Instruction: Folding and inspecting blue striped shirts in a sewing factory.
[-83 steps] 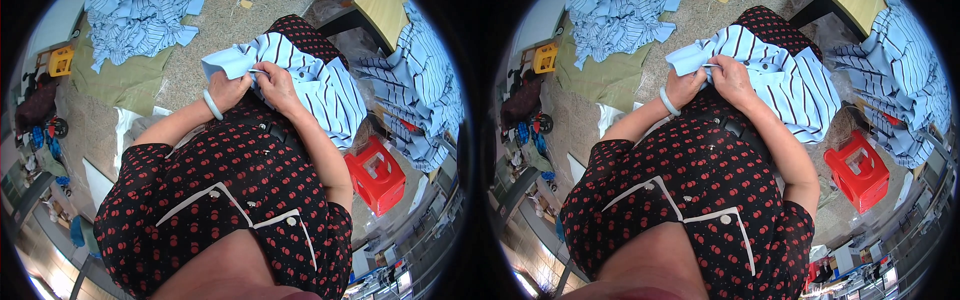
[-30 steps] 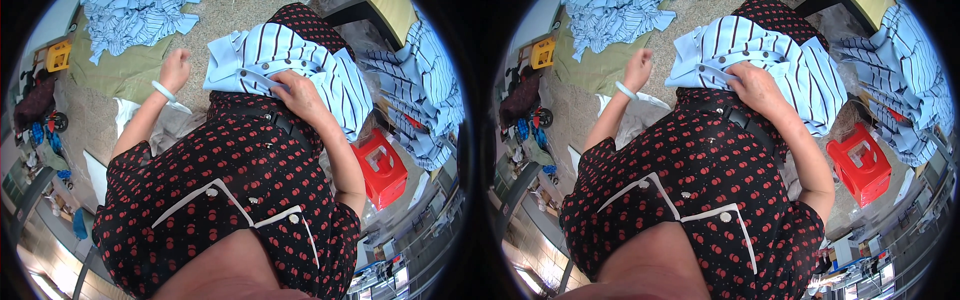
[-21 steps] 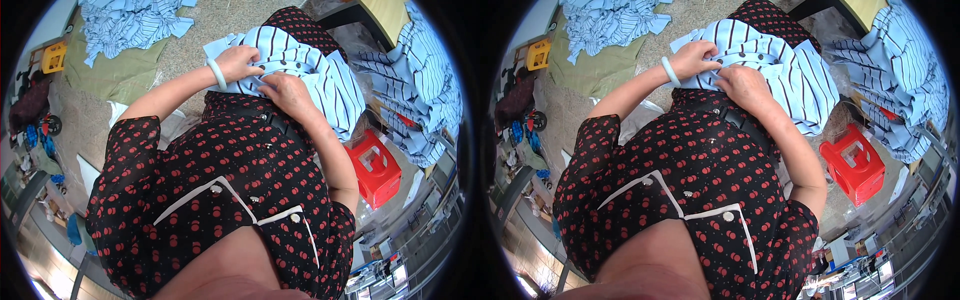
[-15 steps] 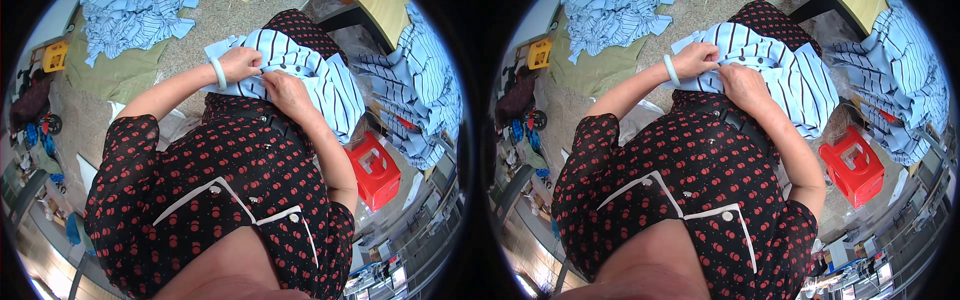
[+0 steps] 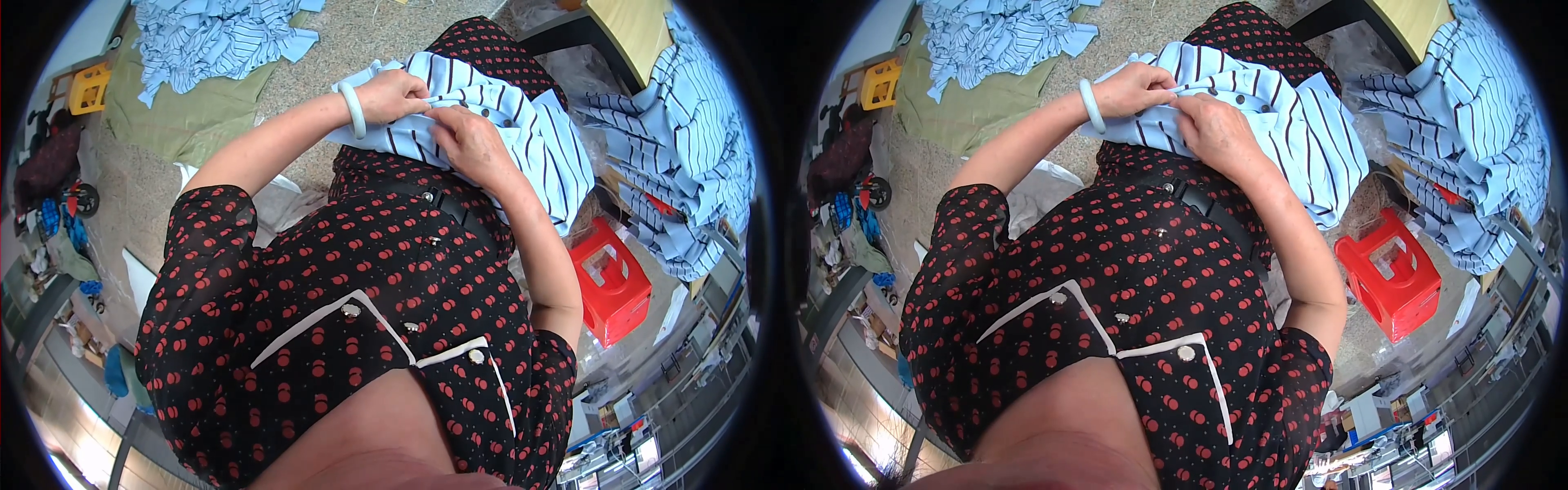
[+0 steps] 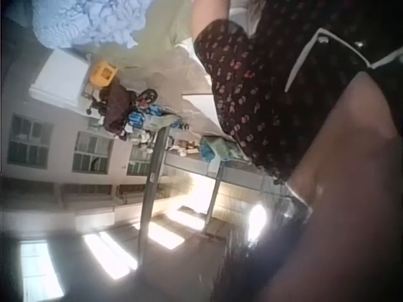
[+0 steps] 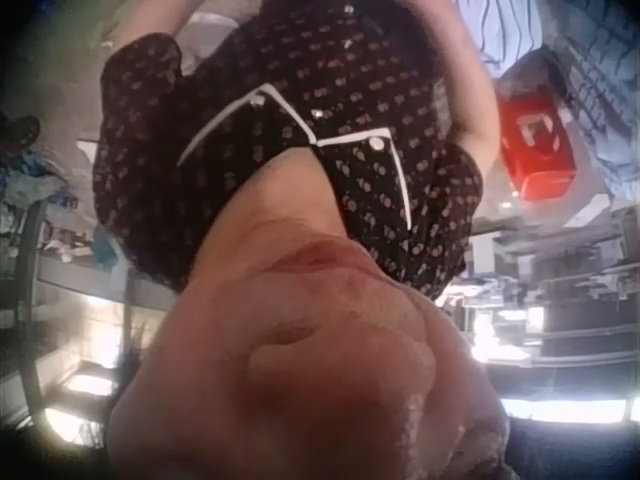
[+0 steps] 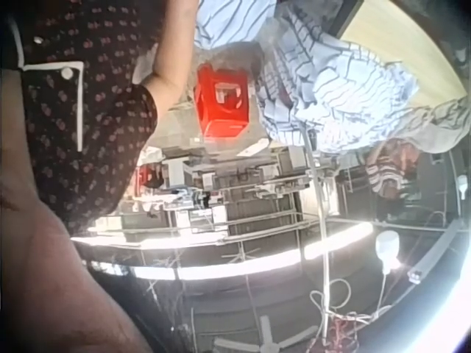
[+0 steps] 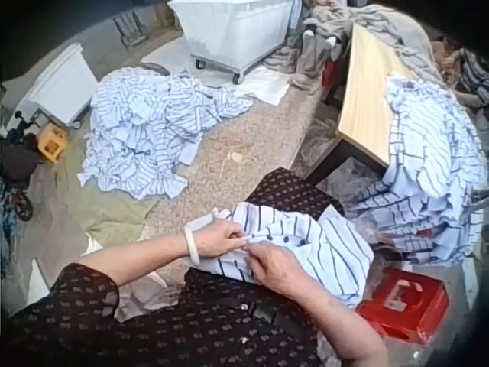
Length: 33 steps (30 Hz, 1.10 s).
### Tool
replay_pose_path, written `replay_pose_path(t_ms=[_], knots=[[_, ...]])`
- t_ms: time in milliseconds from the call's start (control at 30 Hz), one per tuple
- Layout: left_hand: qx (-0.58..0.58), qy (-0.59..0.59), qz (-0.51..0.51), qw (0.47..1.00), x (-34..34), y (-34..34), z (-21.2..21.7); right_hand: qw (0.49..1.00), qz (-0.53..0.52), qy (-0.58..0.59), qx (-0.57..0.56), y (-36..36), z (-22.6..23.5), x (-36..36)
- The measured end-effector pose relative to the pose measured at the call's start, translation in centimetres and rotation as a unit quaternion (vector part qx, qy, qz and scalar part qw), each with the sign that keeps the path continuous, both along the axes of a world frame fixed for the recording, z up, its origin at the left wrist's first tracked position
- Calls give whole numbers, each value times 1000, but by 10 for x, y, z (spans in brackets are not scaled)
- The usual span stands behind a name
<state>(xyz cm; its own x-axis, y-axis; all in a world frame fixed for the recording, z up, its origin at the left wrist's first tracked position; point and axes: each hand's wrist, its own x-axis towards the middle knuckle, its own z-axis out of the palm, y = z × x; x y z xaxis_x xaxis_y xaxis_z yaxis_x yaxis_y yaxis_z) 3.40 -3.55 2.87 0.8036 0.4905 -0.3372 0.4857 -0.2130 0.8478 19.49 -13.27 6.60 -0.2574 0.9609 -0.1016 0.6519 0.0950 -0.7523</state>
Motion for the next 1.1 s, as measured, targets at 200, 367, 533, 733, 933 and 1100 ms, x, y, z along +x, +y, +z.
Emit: replay_pose_path(t_ms=[200, 367, 533, 733, 933, 1100], knots=[[14, -8, 5, 1000, 1, -5, 0, 997, 11, -81, 15, 0, 0, -7], [7, -21, 35, 999, 2, -10, -3, 996, -16, -81, 29, -2, 0, -11], [-27, -26, 60, 998, 4, -12, -2, 996, -66, -24, 58, -3, -1, -10], [-104, 6, 93, 990, 7, -14, 10, 989, -143, 8, 41, -3, -3, -13], [-116, -9, 116, 986, 5, -15, 9, 983, -161, -1, 93, -7, -10, -14], [45, 3, 101, 994, 5, -24, 9, 979, -124, -81, 139, -9, -17, -14]])
